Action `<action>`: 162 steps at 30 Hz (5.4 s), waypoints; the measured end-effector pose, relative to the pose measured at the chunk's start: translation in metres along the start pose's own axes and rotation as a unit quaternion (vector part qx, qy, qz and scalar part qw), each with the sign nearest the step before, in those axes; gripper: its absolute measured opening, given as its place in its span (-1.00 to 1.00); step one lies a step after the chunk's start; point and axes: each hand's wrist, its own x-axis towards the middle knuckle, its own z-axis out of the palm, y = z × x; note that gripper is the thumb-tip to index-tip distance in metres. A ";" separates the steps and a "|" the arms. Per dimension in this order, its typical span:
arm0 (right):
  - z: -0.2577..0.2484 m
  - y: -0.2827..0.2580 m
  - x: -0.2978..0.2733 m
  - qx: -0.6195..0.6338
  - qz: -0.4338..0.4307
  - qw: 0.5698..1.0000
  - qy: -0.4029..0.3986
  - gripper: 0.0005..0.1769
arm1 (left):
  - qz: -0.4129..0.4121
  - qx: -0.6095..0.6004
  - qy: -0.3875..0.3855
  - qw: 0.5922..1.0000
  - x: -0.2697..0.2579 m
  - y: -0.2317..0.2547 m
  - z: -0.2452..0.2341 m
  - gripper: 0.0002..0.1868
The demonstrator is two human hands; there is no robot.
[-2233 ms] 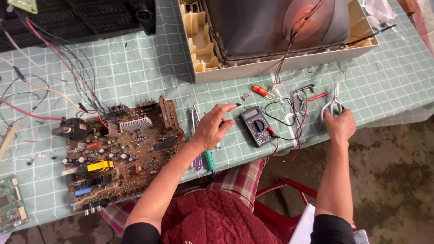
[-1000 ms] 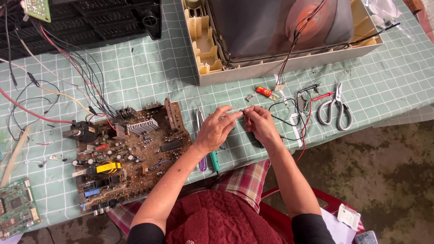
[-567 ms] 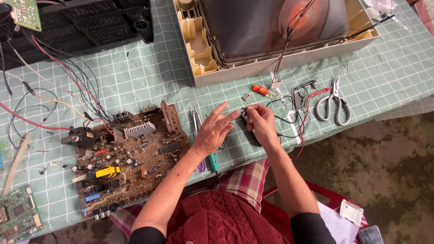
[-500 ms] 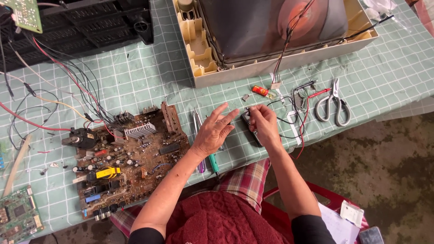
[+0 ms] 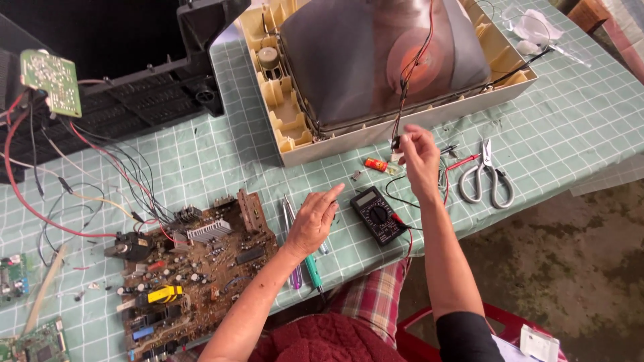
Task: The person works on a disassembled CRT television, using a multimeter to test wires and components. They handle electrical wires, a circuit board, and a roll of electrical tape while seated at a workbench.
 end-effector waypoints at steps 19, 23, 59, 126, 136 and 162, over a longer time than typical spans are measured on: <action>0.015 -0.017 0.026 0.201 0.129 0.967 -0.086 -0.83 | 0.016 0.146 -0.112 0.983 0.013 -0.047 0.012 -0.63; 0.007 -0.022 0.019 0.229 0.124 0.960 -0.105 -0.81 | 0.017 0.243 -0.113 0.963 0.052 -0.037 0.004 -0.69; 0.002 -0.059 0.060 0.313 0.047 0.941 -0.120 -0.83 | -0.284 -0.526 -0.009 0.801 0.219 -0.006 0.085 -0.70; 0.028 -0.080 0.125 -0.157 -0.131 0.967 -0.154 -0.84 | -0.163 -0.280 0.018 0.946 0.235 -0.016 0.015 -0.84; 0.028 -0.096 0.128 -0.127 -0.102 0.967 -0.196 -0.86 | -0.223 -0.366 -0.022 0.903 0.240 -0.031 0.019 -0.71; 0.027 -0.087 0.134 -0.110 -0.003 0.965 -0.237 -0.81 | -0.265 -0.389 -0.048 0.881 0.236 -0.015 0.007 -0.69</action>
